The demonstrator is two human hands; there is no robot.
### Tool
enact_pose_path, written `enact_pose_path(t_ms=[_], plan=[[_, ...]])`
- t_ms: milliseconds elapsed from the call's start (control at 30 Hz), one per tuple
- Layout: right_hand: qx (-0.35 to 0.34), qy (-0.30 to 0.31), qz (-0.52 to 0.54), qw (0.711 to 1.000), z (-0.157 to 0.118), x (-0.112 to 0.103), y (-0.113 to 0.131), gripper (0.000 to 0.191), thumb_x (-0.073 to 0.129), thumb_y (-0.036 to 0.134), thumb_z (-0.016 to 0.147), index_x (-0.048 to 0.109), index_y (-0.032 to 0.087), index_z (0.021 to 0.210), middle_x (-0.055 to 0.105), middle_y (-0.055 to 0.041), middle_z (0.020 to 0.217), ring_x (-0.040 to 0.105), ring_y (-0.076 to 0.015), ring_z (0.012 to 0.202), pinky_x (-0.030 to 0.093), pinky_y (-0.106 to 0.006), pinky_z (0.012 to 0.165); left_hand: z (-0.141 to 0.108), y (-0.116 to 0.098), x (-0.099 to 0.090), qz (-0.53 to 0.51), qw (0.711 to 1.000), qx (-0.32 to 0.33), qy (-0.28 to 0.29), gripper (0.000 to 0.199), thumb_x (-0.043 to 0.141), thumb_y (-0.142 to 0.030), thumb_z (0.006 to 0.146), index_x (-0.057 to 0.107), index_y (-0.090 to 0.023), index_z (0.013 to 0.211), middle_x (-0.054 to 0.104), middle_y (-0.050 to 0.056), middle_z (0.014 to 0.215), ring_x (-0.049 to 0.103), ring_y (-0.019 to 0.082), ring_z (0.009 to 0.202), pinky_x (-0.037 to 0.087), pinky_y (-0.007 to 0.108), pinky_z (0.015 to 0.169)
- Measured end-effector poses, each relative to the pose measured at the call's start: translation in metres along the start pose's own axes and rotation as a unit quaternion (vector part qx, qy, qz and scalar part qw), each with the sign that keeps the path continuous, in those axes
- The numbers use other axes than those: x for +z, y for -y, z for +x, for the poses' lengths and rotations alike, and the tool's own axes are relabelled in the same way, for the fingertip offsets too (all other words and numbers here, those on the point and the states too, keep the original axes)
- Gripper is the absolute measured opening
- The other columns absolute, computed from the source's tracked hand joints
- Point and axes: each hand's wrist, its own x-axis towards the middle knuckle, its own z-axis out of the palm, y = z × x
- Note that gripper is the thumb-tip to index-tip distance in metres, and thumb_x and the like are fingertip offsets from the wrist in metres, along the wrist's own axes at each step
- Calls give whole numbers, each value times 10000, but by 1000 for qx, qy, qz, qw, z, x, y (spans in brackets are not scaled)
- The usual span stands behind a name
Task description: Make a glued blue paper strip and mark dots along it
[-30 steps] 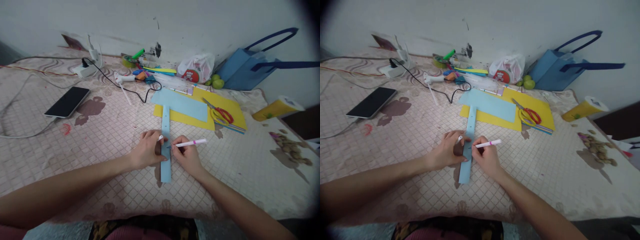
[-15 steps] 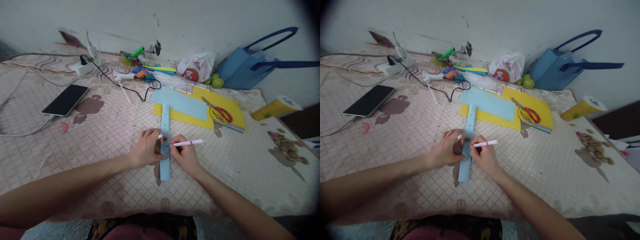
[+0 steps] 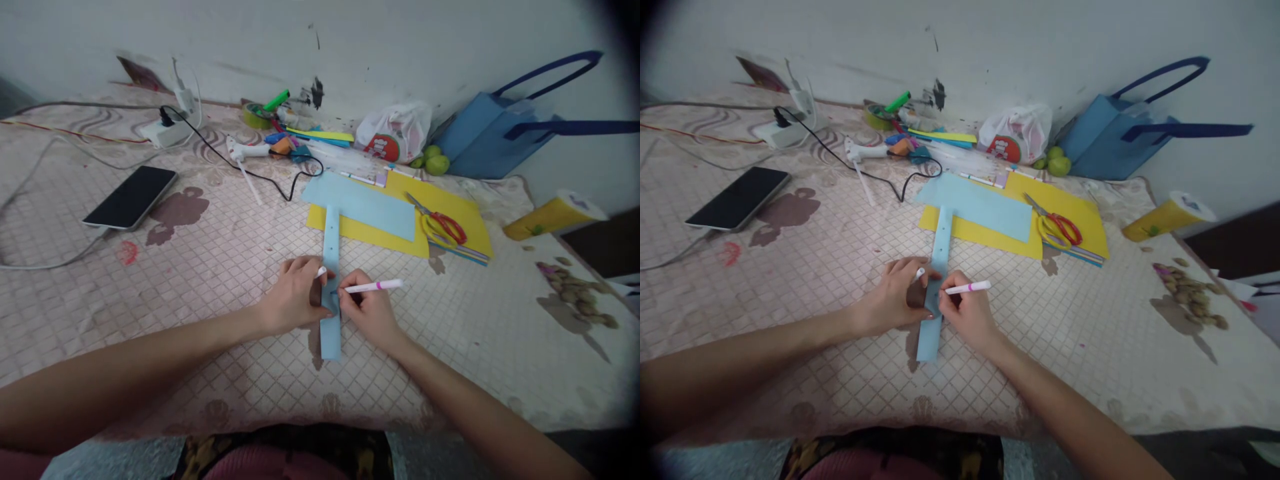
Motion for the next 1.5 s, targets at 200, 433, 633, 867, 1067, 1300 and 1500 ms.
enact_pose_path(t_ms=[200,433,633,867,1067,1300,1500], plan=[[0,10,-4,1000,1,-1,0,62,490,170,792,470,201,742,438,59,564,373,-78,466,283,-208,431,0,0,0,10,1000,-2,1,496,762,-324,565,473,-234,958,589,4,1041,426,259,1151,288,450,964],[8,1,-4,1000,0,-1,3,66,491,162,780,471,203,733,426,65,539,351,-75,442,256,-208,409,0,-2,-1,6,1000,-7,4,459,744,-322,583,468,-228,937,588,15,1053,427,268,1158,287,459,970],[12,1,-11,1000,0,-1,3,64,472,185,802,474,205,742,458,45,578,380,-87,478,282,-219,436,0,-3,-2,2,1000,-10,9,457,734,-322,590,470,-235,953,587,11,1042,423,266,1158,286,464,963],[6,3,-7,1000,1,-1,1,68,479,184,799,474,205,734,463,43,589,393,-88,495,293,-218,452,0,-4,-2,1,1000,-14,11,436,740,-325,581,456,-221,894,585,25,1074,424,274,1156,285,467,966],[4,15,5,1000,1,-2,1,62,478,190,804,477,205,744,467,47,590,398,-88,496,291,-218,456,0,-4,-3,6,1000,-11,14,455,748,-316,578,451,-221,910,588,23,1062,421,273,1158,289,464,963],[18,-2,31,999,1,-2,0,60,490,186,792,481,205,736,473,40,589,415,-97,512,317,-225,472,0,-3,-2,-3,1000,-11,14,437,745,-309,578,438,-223,876,589,20,1087,415,277,1167,278,469,969],[37,-30,43,998,0,-3,0,57,495,212,797,487,211,740,465,43,574,415,-104,506,318,-230,467,0,-4,-4,-11,1000,-13,17,427,738,-300,591,459,-227,905,597,13,1078,420,275,1164,281,465,965]])
